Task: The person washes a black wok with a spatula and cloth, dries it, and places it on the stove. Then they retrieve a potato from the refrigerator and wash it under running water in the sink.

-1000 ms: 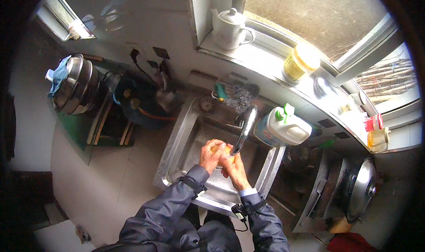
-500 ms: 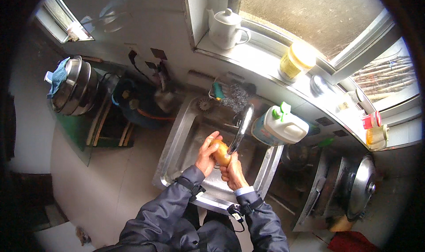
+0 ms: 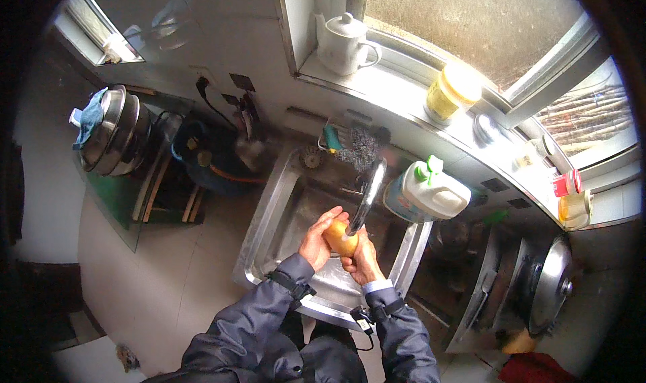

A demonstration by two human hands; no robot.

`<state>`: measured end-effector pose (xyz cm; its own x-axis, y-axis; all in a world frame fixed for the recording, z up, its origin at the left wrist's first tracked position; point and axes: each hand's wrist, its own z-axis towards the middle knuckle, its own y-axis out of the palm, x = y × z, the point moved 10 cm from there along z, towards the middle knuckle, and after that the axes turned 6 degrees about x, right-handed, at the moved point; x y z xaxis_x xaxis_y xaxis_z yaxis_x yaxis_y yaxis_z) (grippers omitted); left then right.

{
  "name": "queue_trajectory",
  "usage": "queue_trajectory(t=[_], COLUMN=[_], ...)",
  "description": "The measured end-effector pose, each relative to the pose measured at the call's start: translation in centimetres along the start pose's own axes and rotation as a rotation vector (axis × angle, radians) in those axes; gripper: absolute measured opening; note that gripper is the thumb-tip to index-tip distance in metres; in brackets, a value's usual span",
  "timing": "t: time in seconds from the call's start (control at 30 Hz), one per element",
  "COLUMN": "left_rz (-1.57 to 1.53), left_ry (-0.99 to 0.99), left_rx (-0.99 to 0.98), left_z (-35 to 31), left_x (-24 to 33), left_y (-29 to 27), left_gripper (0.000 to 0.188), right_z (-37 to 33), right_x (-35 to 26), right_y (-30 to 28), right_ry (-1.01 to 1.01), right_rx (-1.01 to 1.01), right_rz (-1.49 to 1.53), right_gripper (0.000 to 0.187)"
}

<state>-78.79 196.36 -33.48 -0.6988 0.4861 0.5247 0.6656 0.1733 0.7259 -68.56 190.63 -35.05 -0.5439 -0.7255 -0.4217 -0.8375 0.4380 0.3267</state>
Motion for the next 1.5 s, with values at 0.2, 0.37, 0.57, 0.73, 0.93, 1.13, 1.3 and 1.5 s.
queue_trajectory(t=[0.2,0.37,0.57,0.73,0.93,1.13,1.3,1.5], left_rz=[0.153,0.225,0.237,0.497,0.473,0.478,0.562,0.209], left_ry=[-0.009,0.008,0.140,0.234,0.243,0.235,0.206,0.046], left_rx=[0.072,0.327,0.157,0.092,0.374,0.258,0.286,0.323], left_z=[0.2,0.8,0.4,0.3,1.6,1.4,1.4,2.1], left_x=[-0.4,-0.7,-0.3,-0.1,0.5,0.1,-1.4,-2.3], left_y=[-1.4,-4.0,-2.0,-1.2,-4.1,-3.3,-3.4,-5.6], left_gripper=[0.037,0.028,0.061,0.073,0.037,0.049,0.049,0.043], right_z=[-1.9,-2.8,-1.2,-1.2,-2.5,-3.3,-6.9,-3.8], right_x=[0.0,-0.9,-1.8,-2.2,-0.8,-3.4,-5.8,-2.5], right_y=[1.5,2.0,-0.3,-0.8,2.0,1.8,4.4,3.2], right_ry=[-0.095,-0.366,-0.416,-0.475,-0.469,-0.739,-1.226,-0.602], right_rx=[-0.148,-0.030,0.224,0.172,-0.129,0.196,0.135,-0.194], right_rz=[-0.053,-0.155,-0.401,-0.506,-0.354,-0.917,-1.111,-0.457], right_gripper=[0.058,0.058,0.071,0.076,0.056,0.054,0.064,0.067])
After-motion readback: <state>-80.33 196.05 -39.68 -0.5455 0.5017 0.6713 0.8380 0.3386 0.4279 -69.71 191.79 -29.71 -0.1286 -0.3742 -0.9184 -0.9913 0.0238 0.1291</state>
